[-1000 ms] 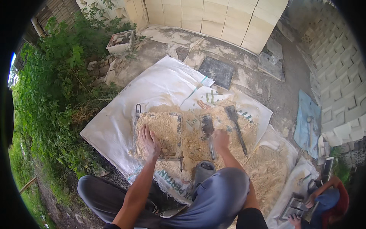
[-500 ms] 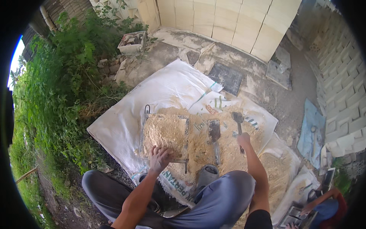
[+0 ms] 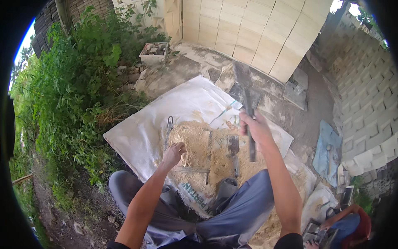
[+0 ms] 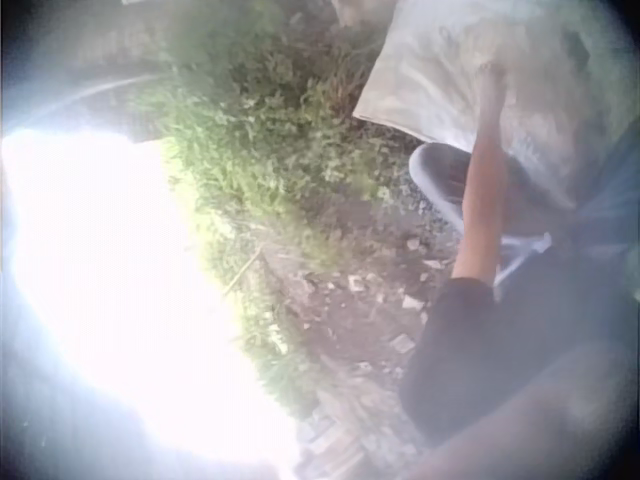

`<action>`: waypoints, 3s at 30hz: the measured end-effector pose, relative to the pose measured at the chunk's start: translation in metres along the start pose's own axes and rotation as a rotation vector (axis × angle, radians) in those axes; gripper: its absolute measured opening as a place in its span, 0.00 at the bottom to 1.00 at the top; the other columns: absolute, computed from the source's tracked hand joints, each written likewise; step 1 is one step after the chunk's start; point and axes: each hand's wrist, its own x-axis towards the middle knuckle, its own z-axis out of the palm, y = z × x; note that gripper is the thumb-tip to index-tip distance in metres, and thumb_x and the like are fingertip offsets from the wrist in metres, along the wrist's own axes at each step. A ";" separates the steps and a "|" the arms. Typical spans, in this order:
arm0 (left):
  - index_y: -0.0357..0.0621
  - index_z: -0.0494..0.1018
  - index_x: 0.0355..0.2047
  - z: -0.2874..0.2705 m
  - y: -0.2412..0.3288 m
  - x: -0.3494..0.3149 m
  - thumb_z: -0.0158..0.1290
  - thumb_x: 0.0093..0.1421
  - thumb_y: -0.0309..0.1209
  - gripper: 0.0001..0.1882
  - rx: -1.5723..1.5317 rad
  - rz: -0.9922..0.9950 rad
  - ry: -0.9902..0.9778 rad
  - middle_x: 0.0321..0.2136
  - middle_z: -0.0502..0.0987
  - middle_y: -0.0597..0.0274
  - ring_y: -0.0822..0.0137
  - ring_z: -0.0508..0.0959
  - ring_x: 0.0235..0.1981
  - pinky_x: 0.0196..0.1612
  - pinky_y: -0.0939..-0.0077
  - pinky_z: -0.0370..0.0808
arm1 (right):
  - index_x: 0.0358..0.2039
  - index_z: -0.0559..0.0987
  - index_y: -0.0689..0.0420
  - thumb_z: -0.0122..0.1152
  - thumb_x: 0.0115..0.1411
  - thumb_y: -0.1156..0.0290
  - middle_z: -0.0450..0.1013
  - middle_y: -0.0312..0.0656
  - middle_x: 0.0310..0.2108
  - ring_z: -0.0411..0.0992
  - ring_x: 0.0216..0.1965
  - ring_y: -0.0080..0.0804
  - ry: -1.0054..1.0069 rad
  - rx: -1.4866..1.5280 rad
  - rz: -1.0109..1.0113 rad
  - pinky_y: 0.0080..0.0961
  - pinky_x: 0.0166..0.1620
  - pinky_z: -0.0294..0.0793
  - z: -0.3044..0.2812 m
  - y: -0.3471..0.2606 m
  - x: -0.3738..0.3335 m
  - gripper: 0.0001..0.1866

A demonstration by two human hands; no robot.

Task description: The person presses and levels granular material inside a metal mold by hand and uses a small trowel to scrape excess material from the edges of the mold.

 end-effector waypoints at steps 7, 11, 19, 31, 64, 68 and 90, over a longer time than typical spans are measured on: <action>0.39 0.72 0.31 0.003 0.002 -0.001 0.47 0.58 0.25 0.05 -0.202 0.057 -0.123 0.30 0.76 0.47 0.47 0.77 0.33 0.35 0.57 0.72 | 0.21 0.66 0.53 0.54 0.63 0.52 0.60 0.30 0.13 0.55 0.11 0.20 -0.100 -0.064 0.308 0.21 0.14 0.53 0.062 0.095 -0.015 0.20; 0.35 0.72 0.35 0.010 -0.002 -0.003 0.44 0.56 0.20 0.09 -0.233 -0.038 -0.097 0.31 0.76 0.44 0.45 0.76 0.35 0.38 0.58 0.72 | 0.18 0.65 0.52 0.50 0.64 0.48 0.56 0.30 0.10 0.51 0.09 0.20 -0.089 -0.005 0.424 0.23 0.13 0.49 0.066 0.123 -0.039 0.25; 0.37 0.73 0.30 0.003 -0.020 -0.017 0.47 0.56 0.22 0.06 -0.133 -0.163 -0.114 0.30 0.78 0.44 0.45 0.78 0.34 0.36 0.57 0.72 | 0.19 0.62 0.50 0.52 0.61 0.44 0.53 0.27 0.10 0.49 0.08 0.17 0.037 0.138 0.302 0.20 0.12 0.48 0.078 0.139 -0.023 0.25; 0.53 0.69 0.51 0.027 -0.006 0.006 0.52 0.55 0.55 0.28 0.143 -0.092 -0.011 0.56 0.65 0.47 0.45 0.61 0.58 0.58 0.49 0.57 | 0.19 0.67 0.56 0.51 0.60 0.41 0.60 0.31 0.10 0.57 0.09 0.20 -0.018 -0.061 0.141 0.23 0.13 0.55 0.078 0.171 -0.010 0.29; 0.51 0.75 0.30 0.093 0.021 -0.015 0.49 0.56 0.29 0.05 0.250 0.236 -0.077 0.34 0.76 0.67 0.64 0.70 0.44 0.52 0.58 0.60 | 0.18 0.63 0.55 0.57 0.55 0.38 0.57 0.31 0.12 0.55 0.09 0.19 0.110 0.113 0.227 0.21 0.10 0.53 0.077 0.161 0.003 0.32; 0.52 0.77 0.27 0.071 0.013 0.004 0.49 0.57 0.28 0.07 0.110 -0.113 0.137 0.27 0.77 0.67 0.64 0.73 0.39 0.49 0.60 0.61 | 0.18 0.63 0.54 0.57 0.55 0.37 0.58 0.30 0.11 0.55 0.08 0.19 0.119 0.077 0.211 0.21 0.09 0.53 0.076 0.171 0.007 0.32; 0.47 0.66 0.53 0.080 -0.022 -0.035 0.60 0.49 0.35 0.30 0.336 -0.010 -0.018 0.51 0.67 0.53 0.50 0.64 0.55 0.56 0.56 0.62 | 0.20 0.71 0.64 0.54 0.55 0.35 0.65 0.37 0.13 0.63 0.13 0.25 0.096 -0.159 0.171 0.26 0.14 0.60 0.083 0.193 0.009 0.36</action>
